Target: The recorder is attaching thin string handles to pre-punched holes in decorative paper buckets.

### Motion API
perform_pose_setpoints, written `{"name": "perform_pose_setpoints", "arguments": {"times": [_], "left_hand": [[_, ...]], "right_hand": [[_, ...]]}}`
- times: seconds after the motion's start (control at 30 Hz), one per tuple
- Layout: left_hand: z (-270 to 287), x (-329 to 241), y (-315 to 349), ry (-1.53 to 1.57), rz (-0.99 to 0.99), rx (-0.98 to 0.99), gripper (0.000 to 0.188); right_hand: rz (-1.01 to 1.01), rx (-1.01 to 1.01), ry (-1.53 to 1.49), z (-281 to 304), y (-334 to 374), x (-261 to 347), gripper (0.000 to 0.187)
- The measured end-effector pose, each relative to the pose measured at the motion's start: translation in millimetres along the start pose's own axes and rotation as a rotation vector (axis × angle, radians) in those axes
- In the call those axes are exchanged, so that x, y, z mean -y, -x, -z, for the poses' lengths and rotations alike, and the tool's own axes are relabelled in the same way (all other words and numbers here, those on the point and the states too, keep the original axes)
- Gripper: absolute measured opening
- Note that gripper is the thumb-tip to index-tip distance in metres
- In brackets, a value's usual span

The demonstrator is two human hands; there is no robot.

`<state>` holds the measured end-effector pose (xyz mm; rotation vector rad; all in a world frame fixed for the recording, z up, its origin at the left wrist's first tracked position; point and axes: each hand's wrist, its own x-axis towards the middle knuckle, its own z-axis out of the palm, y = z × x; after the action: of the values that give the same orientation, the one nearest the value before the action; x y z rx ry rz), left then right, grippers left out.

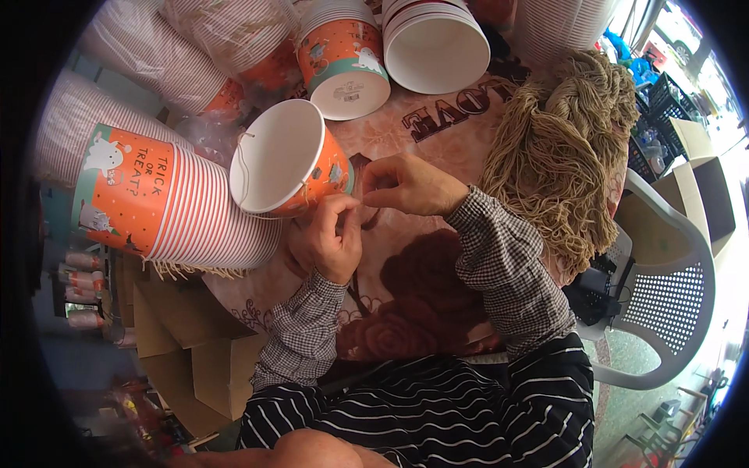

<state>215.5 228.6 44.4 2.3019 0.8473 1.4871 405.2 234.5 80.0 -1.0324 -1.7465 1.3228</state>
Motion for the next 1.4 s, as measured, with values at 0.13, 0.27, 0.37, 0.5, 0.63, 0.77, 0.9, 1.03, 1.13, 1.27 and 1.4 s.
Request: {"name": "perform_pose_setpoints", "arguments": {"times": [0.13, 0.27, 0.37, 0.5, 0.63, 0.77, 0.9, 1.03, 1.13, 1.27, 1.4], "left_hand": [[1.6, 1.4, 1.1, -0.033, -0.035, 0.002, 0.013], [2.4, 3.4, 1.9, -0.020, -0.038, 0.014, 0.014], [3.3, 3.9, 2.2, -0.026, -0.041, 0.012, 0.015], [2.0, 4.4, 1.1, -0.021, -0.041, 0.016, 0.013], [-1.4, 3.3, -0.4, -0.022, -0.031, 0.024, 0.012], [-8.3, 9.0, -5.3, -0.026, -0.041, 0.020, 0.012], [-21.6, 30.9, -17.1, -0.098, -0.018, 0.142, 0.015], [-26.3, 62.7, -28.5, -0.191, 0.314, 0.177, 0.030], [-43.9, 59.0, -53.1, -0.127, 0.210, 0.116, 0.033], [-103.4, 19.4, -142.1, -0.055, -0.050, 0.096, 0.036], [-122.1, 34.9, -201.0, -0.305, -0.227, 0.009, 0.031]], "right_hand": [[0.046, 0.015, 0.007, -1.6, -3.2, -7.5, 0.010], [0.048, 0.025, -0.004, -2.2, -3.3, -6.7, 0.010], [0.030, 0.024, -0.004, -3.0, -3.3, -5.0, 0.010], [0.037, 0.002, 0.044, -2.6, -1.7, -3.6, 0.010], [0.159, -0.060, 0.143, -0.1, -1.4, -14.3, 0.011], [0.105, -0.729, 0.374, 20.8, -7.0, -28.2, 0.018], [0.030, -0.944, 0.180, 62.4, 8.0, -38.0, 0.019], [-0.006, -1.013, 0.146, 61.6, 8.3, -36.6, 0.022], [0.064, -1.069, 0.169, 54.2, 8.1, -26.9, 0.021], [0.159, -1.227, 0.089, 67.6, 20.6, -26.2, 0.017], [0.148, -1.330, -0.079, 82.9, 15.3, -42.7, 0.016]]}}
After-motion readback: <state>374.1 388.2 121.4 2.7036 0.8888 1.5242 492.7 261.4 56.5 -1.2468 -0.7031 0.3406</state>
